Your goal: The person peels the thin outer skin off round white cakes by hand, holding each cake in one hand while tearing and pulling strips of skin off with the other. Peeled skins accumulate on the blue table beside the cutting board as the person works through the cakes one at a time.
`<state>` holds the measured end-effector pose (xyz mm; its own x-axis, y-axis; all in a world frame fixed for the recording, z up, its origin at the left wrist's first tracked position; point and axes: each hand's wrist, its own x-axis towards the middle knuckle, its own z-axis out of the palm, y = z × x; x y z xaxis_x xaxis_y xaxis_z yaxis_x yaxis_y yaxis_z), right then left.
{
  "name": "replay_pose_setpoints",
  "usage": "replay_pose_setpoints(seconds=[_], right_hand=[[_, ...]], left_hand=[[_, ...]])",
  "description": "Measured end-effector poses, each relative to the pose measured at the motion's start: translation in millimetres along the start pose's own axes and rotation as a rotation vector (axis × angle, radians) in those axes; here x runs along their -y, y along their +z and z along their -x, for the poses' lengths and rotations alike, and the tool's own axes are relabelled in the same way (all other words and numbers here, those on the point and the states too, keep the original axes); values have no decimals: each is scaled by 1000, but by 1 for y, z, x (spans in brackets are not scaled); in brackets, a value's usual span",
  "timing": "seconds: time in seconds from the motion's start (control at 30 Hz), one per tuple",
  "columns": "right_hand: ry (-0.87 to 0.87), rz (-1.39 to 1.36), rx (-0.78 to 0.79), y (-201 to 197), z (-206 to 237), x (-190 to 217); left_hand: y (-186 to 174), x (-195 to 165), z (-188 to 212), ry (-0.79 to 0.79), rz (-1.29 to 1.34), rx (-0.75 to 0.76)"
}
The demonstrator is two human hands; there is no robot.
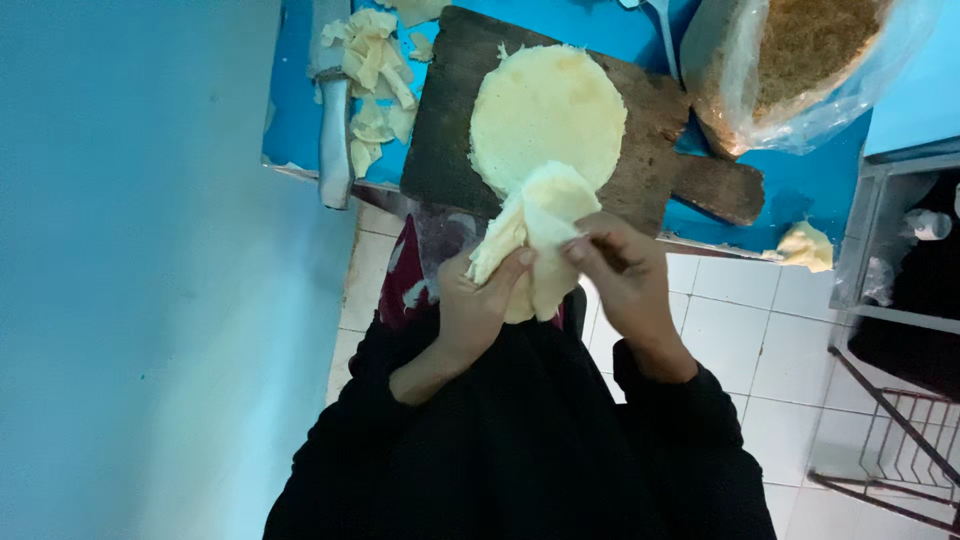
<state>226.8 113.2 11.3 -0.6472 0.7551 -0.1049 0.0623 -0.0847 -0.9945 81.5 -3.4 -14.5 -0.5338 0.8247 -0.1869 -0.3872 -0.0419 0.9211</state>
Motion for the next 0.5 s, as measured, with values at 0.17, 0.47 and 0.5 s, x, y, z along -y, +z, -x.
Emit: replay_pose_setpoints(seconds=[0.17,0.47,0.5], right_hand=[[117,-227,-8,-12,-9,2],[-35,164,-5,-11,-5,13],[-28,66,2,-12,-5,10]], left_hand=[[1,-6,3,105,-10,17],[2,-9,13,144,-257,45],[2,-9,13,159,-193,41]])
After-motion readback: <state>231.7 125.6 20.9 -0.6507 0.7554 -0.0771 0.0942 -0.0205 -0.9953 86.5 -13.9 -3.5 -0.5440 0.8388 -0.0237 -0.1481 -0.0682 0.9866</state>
